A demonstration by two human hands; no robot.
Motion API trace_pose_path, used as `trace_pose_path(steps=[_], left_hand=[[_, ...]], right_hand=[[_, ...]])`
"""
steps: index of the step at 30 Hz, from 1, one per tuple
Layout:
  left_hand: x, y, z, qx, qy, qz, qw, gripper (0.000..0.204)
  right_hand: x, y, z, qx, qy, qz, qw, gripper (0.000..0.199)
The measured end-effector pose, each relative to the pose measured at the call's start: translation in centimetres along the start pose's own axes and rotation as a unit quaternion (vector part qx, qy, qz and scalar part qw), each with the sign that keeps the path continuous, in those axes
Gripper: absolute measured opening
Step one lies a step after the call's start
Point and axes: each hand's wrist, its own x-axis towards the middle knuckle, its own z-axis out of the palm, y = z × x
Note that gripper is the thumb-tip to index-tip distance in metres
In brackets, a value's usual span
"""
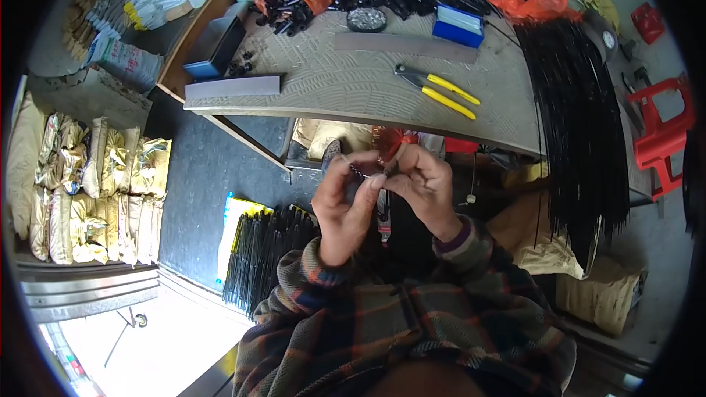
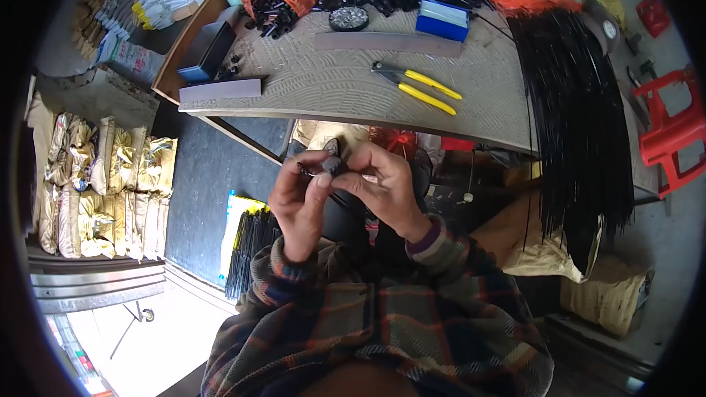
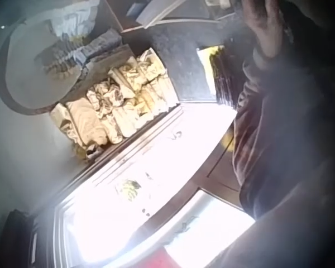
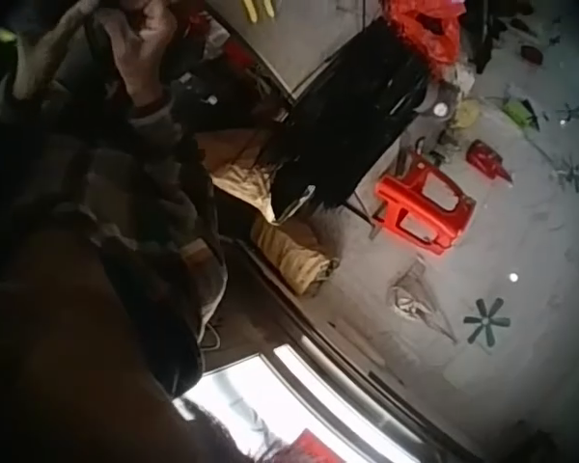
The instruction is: Assembling plastic components onto bundles of cables using pliers.
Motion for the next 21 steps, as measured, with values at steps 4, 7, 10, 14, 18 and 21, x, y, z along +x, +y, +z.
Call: trace_pose_path(steps=[4, 7, 10, 14, 18, 21], left_hand=[[1.9, 0.2, -3.5, -0.294, -0.266, -0.178, 0.901, 0.019], [2.5, 0.6, -5.1, -0.345, -0.346, -0.211, 0.846, 0.017], [2.7, -0.5, -6.2, -0.329, -0.336, -0.202, 0.859, 0.017], [2.6, -1.2, -6.2, -0.335, -0.260, -0.186, 0.886, 0.017], [1.7, -1.8, -6.6, -0.344, -0.216, -0.191, 0.893, 0.020], [1.2, -1.9, -7.2, -0.359, -0.214, -0.208, 0.884, 0.021]], right_hand=[[1.3, -1.9, -0.7, 0.004, -0.178, 0.034, 0.983, 0.019], [5.0, -3.2, -1.5, -0.005, -0.390, 0.088, 0.917, 0.015], [11.2, -1.1, -0.4, -0.031, -0.445, 0.126, 0.886, 0.010], [21.9, 7.9, 5.3, -0.275, -0.238, -0.092, 0.927, 0.015], [29.5, 16.3, 11.3, -0.387, -0.210, -0.369, 0.819, 0.030], [31.0, 16.1, 12.8, -0.483, -0.304, -0.328, 0.753, 0.029]])
